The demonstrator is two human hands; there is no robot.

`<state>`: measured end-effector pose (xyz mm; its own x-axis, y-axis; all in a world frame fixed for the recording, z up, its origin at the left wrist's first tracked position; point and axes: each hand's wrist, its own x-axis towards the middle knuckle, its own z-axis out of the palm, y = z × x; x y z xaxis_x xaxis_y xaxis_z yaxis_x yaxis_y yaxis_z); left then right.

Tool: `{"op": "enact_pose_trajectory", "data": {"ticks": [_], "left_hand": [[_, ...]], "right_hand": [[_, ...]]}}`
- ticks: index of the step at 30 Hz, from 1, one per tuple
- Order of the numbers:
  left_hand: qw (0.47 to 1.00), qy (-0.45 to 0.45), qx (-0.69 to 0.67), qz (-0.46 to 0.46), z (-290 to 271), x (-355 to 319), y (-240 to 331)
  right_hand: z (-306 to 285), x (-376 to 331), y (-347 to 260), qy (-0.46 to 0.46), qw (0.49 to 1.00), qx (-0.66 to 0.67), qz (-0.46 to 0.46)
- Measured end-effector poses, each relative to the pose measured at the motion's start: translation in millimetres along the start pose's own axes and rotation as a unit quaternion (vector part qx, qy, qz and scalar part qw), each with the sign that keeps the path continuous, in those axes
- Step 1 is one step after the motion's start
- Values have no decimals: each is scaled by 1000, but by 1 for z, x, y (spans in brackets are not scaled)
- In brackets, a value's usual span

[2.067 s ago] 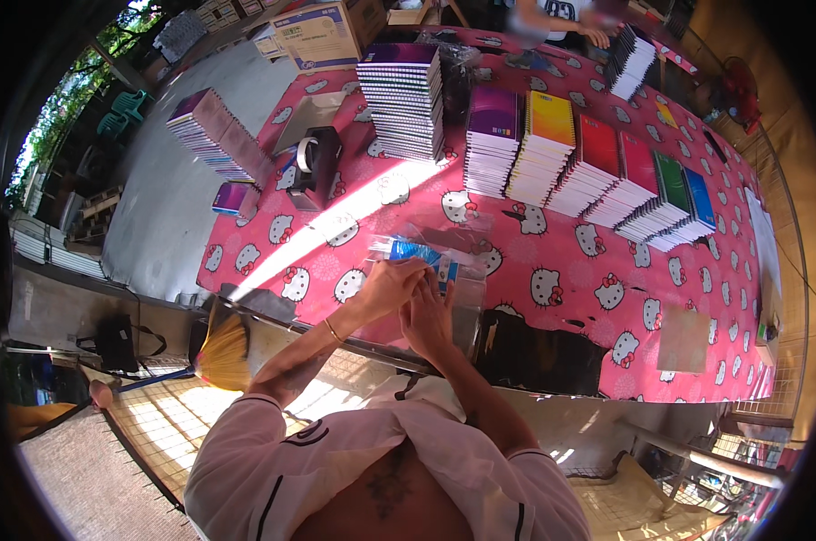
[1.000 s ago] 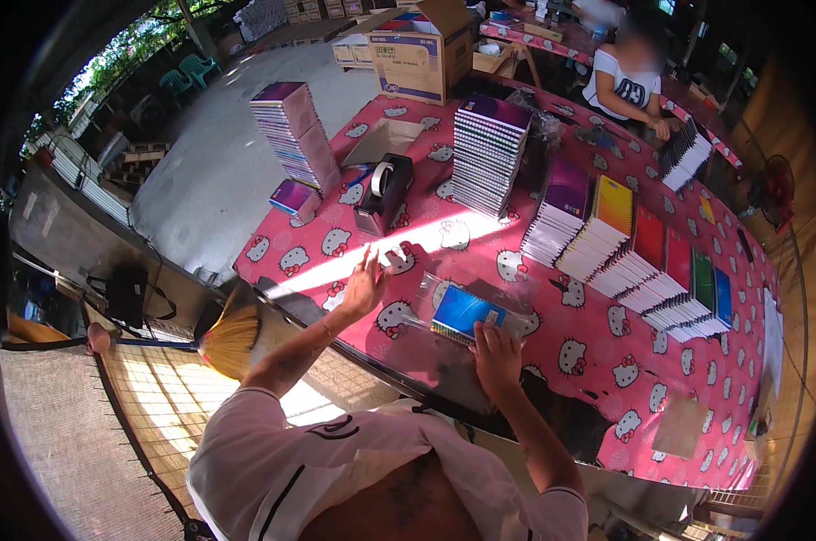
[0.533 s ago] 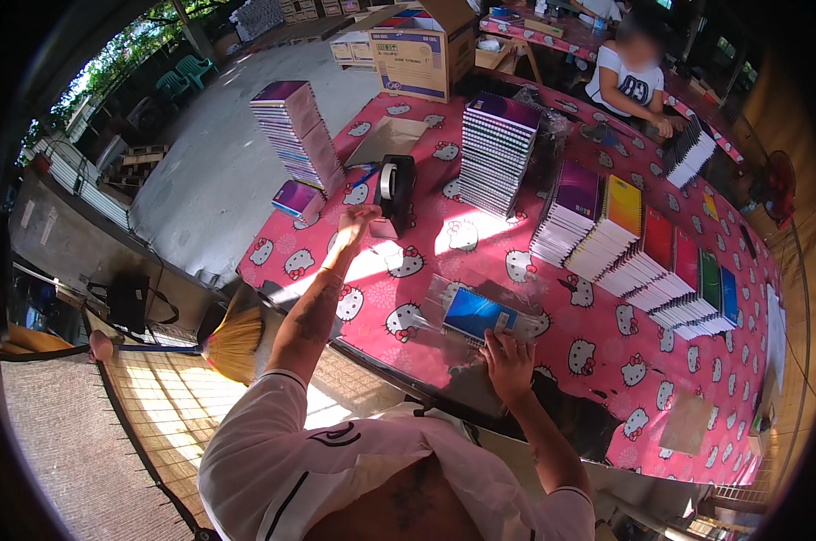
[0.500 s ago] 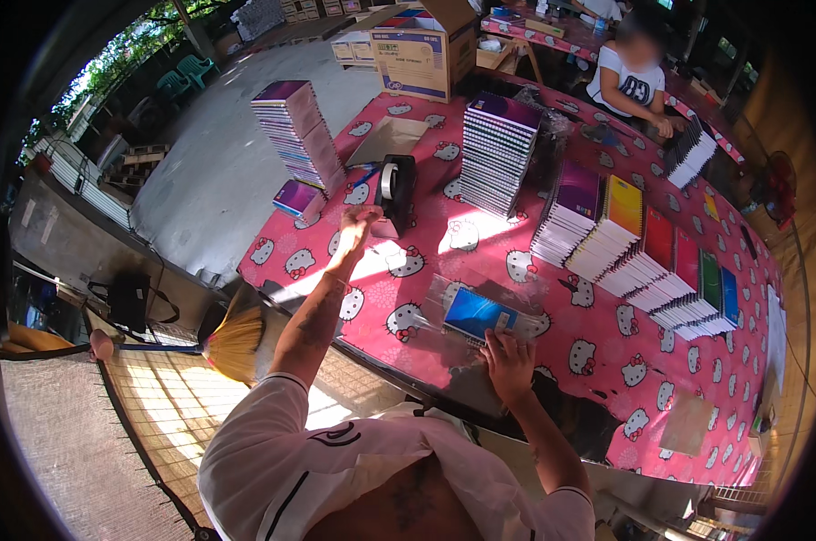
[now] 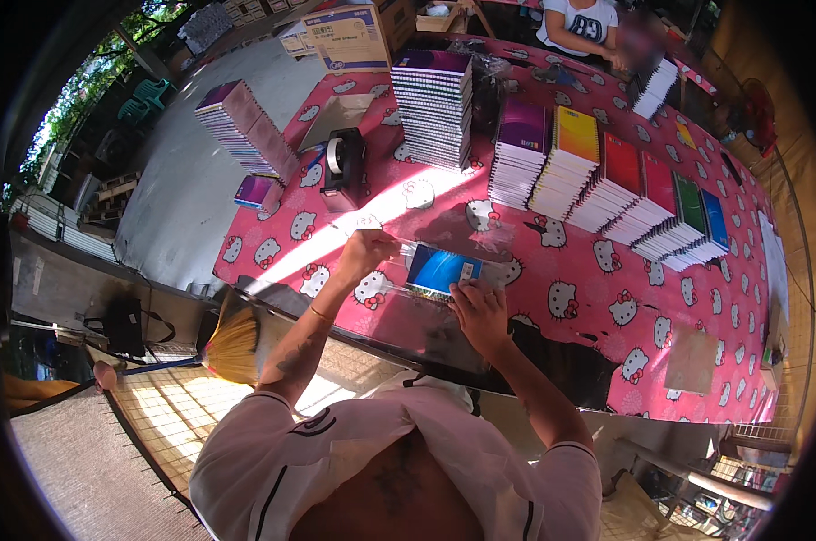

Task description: The person places notebooks into plastic sleeves and applies adhesive tape to seal them.

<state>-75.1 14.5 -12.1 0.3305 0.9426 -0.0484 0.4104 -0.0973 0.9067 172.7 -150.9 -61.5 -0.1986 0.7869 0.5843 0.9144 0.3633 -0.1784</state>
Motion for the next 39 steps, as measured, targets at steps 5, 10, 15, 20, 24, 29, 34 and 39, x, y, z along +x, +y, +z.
{"op": "enact_pose_trajectory", "data": {"ticks": [5,10,15,20,24,29,34,39], "left_hand": [[953,-88,282,-66,80,-35,64],[894,-150,421,-35,70,-33,65],[901,-102,422,15,67,-56,44],[823,-4,419,382,79,-85,25],[839,51,316,440,68,-78,36],[977,86,97,172,49,-60,15],[986,72,68,133,47,-47,7],[912,354,198,60,-96,51,-58]], "right_hand": [[4,-1,2,18,1000,22,-12],[-2,0,2,-23,999,30,10],[-28,25,-10,-87,996,25,23],[8,62,42,-44,994,98,18],[-21,114,98,-338,840,358,228],[-51,115,81,-373,658,550,355],[-58,85,49,-114,905,376,161],[-109,113,0,-81,980,168,-73]]}}
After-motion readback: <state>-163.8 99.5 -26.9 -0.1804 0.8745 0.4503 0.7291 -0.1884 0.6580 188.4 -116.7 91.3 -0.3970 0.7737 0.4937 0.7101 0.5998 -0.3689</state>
